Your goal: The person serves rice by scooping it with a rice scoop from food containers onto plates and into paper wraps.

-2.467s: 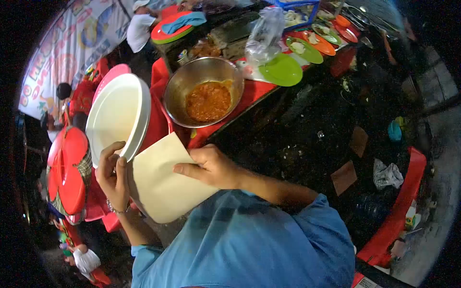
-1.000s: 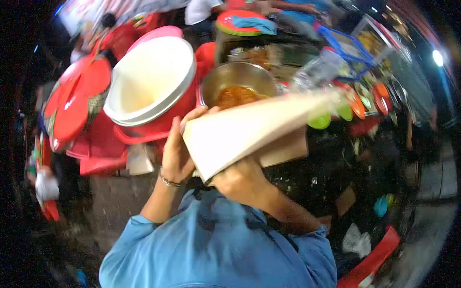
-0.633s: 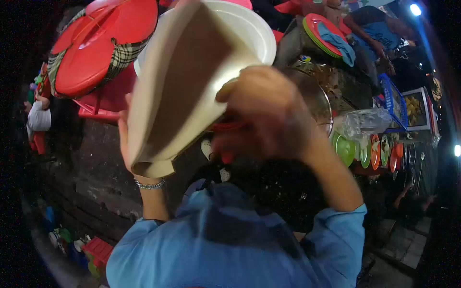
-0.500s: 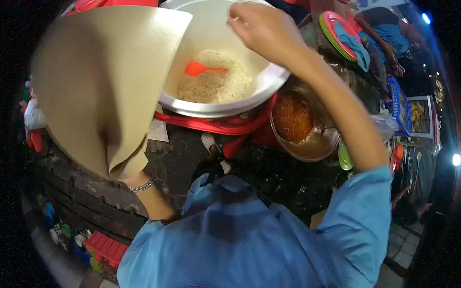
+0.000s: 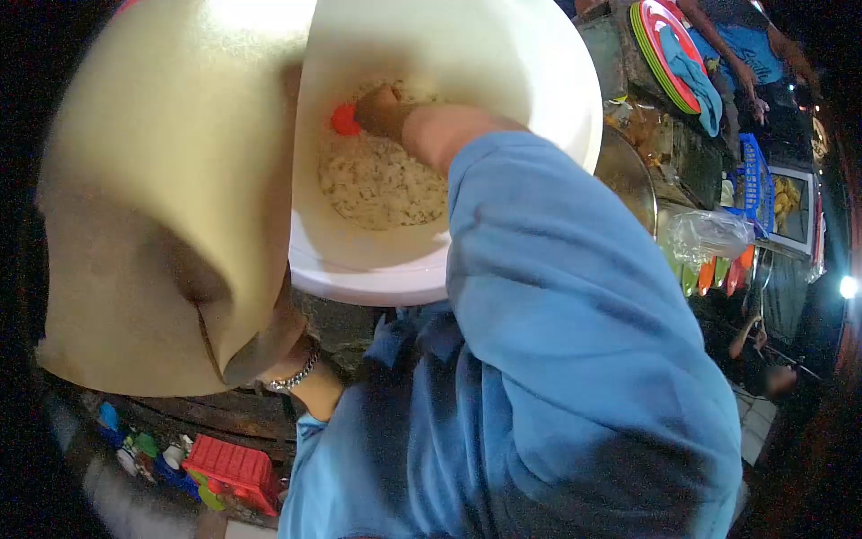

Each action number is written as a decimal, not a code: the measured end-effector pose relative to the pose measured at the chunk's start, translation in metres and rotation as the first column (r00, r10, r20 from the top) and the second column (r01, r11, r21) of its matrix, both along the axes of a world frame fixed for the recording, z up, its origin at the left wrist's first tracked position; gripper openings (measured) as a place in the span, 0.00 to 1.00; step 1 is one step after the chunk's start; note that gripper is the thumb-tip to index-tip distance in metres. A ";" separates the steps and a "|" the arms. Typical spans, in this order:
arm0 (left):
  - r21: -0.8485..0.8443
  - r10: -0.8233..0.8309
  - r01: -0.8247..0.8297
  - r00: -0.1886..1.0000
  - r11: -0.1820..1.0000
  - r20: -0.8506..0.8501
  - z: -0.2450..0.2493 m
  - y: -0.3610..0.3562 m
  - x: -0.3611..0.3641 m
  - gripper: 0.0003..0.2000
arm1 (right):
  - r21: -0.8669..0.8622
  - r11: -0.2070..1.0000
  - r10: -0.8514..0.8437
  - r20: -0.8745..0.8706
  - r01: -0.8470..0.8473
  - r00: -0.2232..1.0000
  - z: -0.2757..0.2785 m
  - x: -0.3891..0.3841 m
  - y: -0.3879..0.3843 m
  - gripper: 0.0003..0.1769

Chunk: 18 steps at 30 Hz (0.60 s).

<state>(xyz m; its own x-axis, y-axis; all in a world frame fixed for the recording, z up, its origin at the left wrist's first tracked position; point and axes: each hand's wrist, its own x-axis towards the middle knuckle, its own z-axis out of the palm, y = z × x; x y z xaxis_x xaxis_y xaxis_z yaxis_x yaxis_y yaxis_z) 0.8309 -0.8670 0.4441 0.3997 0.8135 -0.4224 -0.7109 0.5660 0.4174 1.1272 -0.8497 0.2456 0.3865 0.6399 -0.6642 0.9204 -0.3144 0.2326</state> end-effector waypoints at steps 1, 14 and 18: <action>-0.003 0.010 -0.010 1.000 1.000 -0.005 0.002 -0.006 0.002 0.25 | 0.074 0.973 0.214 0.085 -0.220 0.973 0.001 0.004 -0.014 0.08; 0.052 0.315 -0.311 0.941 0.949 -0.126 0.015 0.039 0.040 0.28 | 0.124 0.988 -0.021 -0.471 0.090 0.882 -0.060 -0.003 -0.008 0.16; 0.083 0.373 -0.364 0.911 0.928 -0.176 0.022 0.036 0.051 0.29 | 0.195 0.976 0.176 -0.469 -0.093 0.866 -0.024 -0.061 -0.033 0.14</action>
<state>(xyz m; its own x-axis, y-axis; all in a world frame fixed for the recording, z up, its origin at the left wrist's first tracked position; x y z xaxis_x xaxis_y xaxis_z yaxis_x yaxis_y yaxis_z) 0.8824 -0.8305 0.4664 -0.0145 0.9088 -0.4169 -0.7722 0.2547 0.5821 1.0666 -0.8832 0.2216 -0.0517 0.7759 -0.6287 0.9403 -0.1742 -0.2924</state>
